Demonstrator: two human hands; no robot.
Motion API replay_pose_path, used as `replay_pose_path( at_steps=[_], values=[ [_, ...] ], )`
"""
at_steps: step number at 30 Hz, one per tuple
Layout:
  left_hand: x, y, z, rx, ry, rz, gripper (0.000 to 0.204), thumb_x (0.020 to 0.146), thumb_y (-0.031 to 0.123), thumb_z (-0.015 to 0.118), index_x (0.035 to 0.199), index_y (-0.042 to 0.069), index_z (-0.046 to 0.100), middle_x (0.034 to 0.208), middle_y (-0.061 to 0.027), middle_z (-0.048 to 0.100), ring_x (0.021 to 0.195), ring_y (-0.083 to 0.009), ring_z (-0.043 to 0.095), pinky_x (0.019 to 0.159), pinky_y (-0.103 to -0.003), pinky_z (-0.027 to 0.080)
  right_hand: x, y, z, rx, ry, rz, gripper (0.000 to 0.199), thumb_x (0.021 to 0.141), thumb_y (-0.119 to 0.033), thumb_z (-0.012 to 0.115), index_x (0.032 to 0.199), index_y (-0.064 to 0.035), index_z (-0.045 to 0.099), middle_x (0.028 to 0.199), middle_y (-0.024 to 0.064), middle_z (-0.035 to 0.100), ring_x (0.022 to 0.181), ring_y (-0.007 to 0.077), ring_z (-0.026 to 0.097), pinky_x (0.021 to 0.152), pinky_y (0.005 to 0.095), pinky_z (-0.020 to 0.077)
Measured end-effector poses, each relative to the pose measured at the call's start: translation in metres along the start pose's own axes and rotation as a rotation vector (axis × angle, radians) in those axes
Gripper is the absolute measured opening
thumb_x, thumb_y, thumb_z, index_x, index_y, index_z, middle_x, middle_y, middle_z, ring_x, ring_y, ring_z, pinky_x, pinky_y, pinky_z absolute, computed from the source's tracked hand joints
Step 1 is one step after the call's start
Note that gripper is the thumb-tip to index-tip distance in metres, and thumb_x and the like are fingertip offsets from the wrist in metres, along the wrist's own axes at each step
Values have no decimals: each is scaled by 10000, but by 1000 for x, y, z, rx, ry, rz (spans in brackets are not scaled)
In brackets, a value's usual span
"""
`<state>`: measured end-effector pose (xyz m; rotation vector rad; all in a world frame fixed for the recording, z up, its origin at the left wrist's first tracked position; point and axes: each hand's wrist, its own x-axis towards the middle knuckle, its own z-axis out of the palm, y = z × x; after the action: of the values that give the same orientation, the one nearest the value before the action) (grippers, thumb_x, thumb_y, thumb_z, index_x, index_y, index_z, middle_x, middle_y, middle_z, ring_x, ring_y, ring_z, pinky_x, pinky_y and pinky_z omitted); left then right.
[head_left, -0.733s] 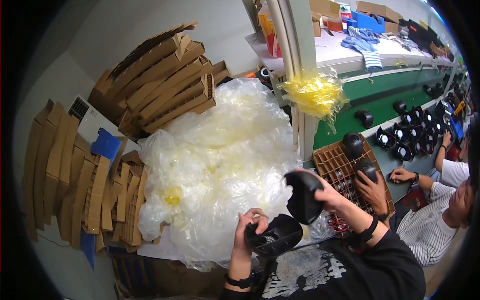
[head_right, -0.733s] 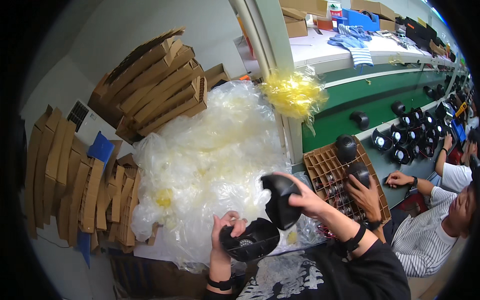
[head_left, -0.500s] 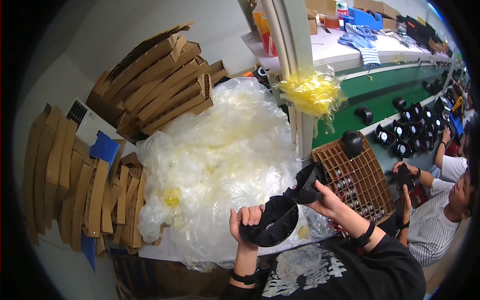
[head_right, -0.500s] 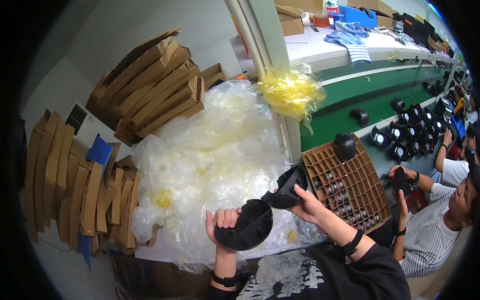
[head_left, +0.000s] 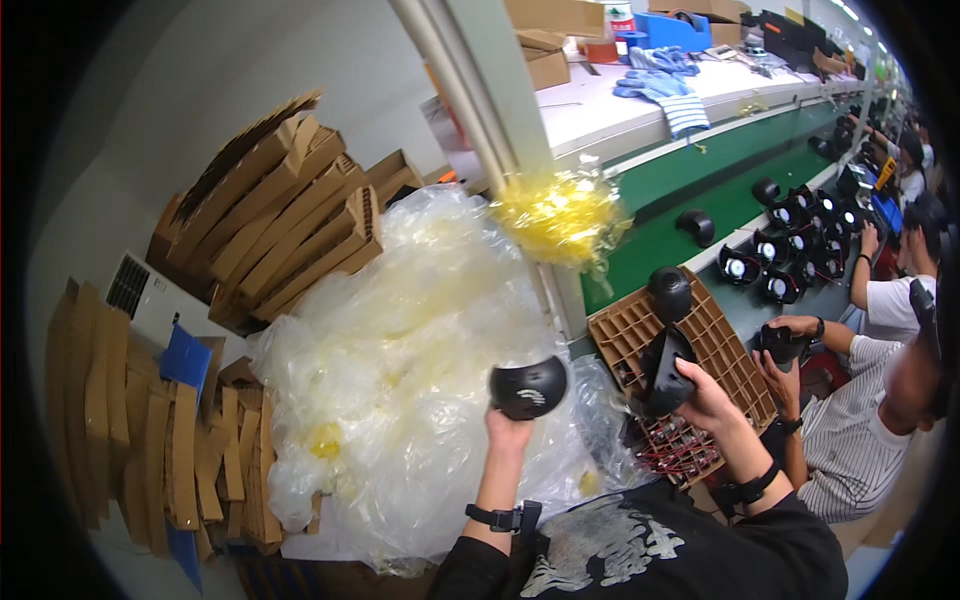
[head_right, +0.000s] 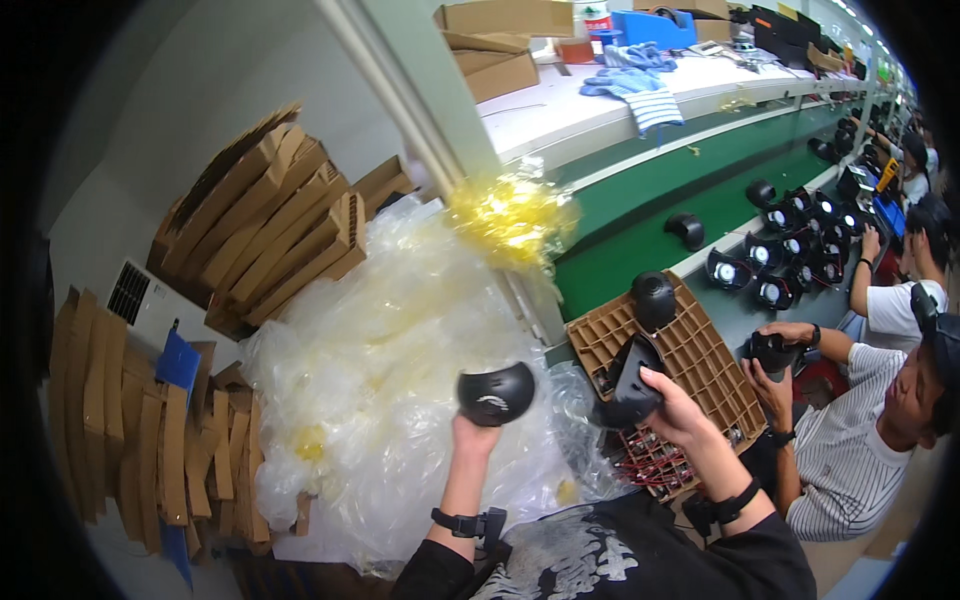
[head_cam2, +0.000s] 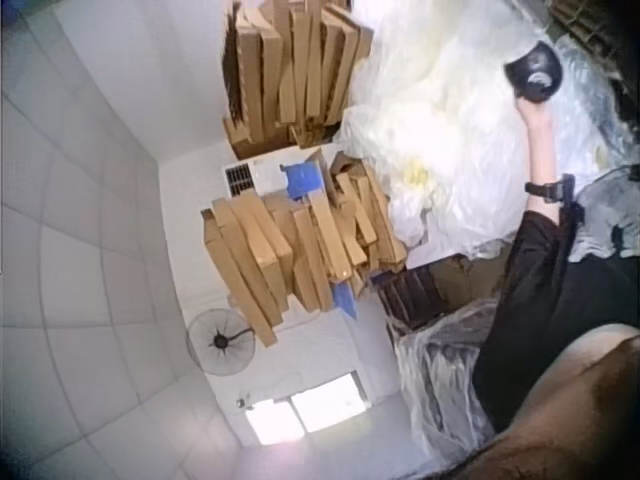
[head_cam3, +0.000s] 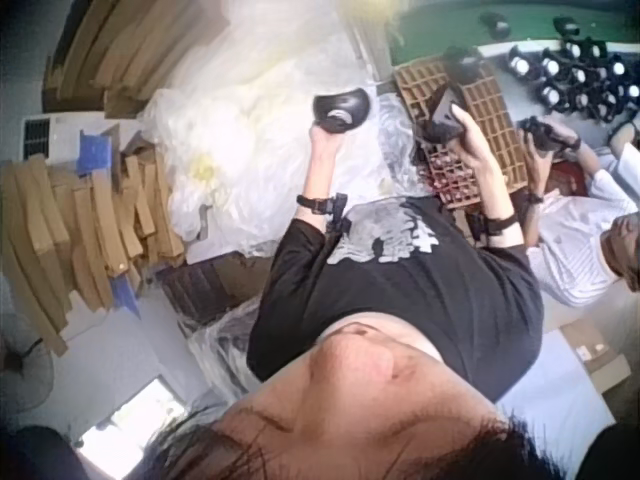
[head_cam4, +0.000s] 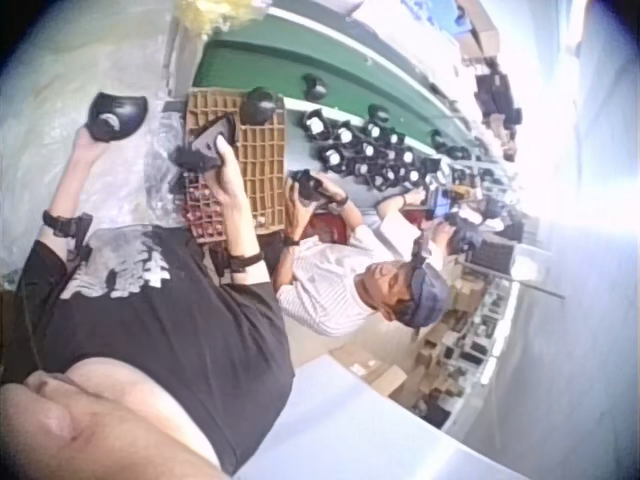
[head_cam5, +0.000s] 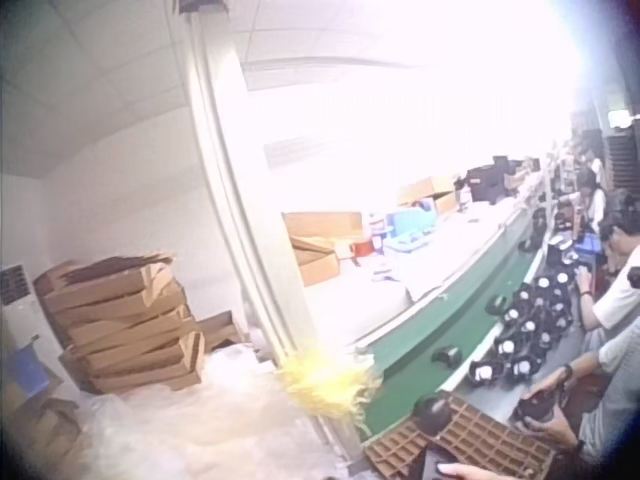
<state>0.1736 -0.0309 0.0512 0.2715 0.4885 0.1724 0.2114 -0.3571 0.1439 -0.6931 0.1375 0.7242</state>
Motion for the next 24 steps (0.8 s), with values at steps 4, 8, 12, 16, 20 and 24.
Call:
replay_pose_path(
  at_steps=[4, 8, 12, 16, 20, 24],
  values=[
    [29, -104, 39, 113, 33, -367, 441, 974, 290, 265, 1225, 40, 527, 1238, -152, 563, 1171, -294, 516, 1032, -472, 378, 11, -3, 5, 265, -6, -32, 452, 921, -418, 478, 1145, -34, 558, 1111, 97, 631, 1002, 225, 604, 891, 398, 472],
    [65, -171, 35, 441, -245, -618, 585, 1001, 459, 173, 1267, 50, 495, 1249, -100, 566, 1140, -242, 539, 1015, -392, 402, 21, -8, -3, 314, 55, -34, 462, 923, -428, 472, 1147, -34, 559, 1125, 119, 625, 1025, 256, 602, 861, 408, 488],
    [80, -201, 23, 660, -305, -561, 481, 1007, 398, 285, 1258, 44, 493, 1240, -116, 567, 1121, -254, 543, 976, -412, 414, 25, -18, -23, 334, 84, -58, 426, 929, -419, 479, 1130, -52, 562, 1090, 101, 641, 983, 229, 615, 829, 392, 501],
    [81, -183, 32, 1903, -391, 262, 440, 979, 333, 409, 1266, 4, 458, 1234, -147, 547, 1090, -204, 541, 937, -361, 423, 29, -31, -35, 320, 121, -93, 402, 926, -415, 492, 1117, -70, 566, 1063, 78, 650, 954, 210, 621, 813, 388, 505],
    [78, -132, 96, 1349, -481, 22, 432, 916, 237, 550, 1273, 15, 454, 1203, -163, 551, 1047, -168, 552, 872, -290, 437, 43, -33, -38, 281, 163, -129, 370, 929, -392, 502, 1117, -79, 558, 1051, 67, 648, 943, 207, 628, 818, 393, 511],
    [33, -92, 161, 943, -603, 128, 311, 892, 213, 624, 1093, -18, 563, 1057, -105, 626, 942, -135, 583, 839, -295, 464, 68, -28, -25, 165, 167, -92, 360, 933, -378, 499, 1121, -74, 541, 1039, 83, 646, 947, 205, 630, 824, 413, 515]
  ],
)
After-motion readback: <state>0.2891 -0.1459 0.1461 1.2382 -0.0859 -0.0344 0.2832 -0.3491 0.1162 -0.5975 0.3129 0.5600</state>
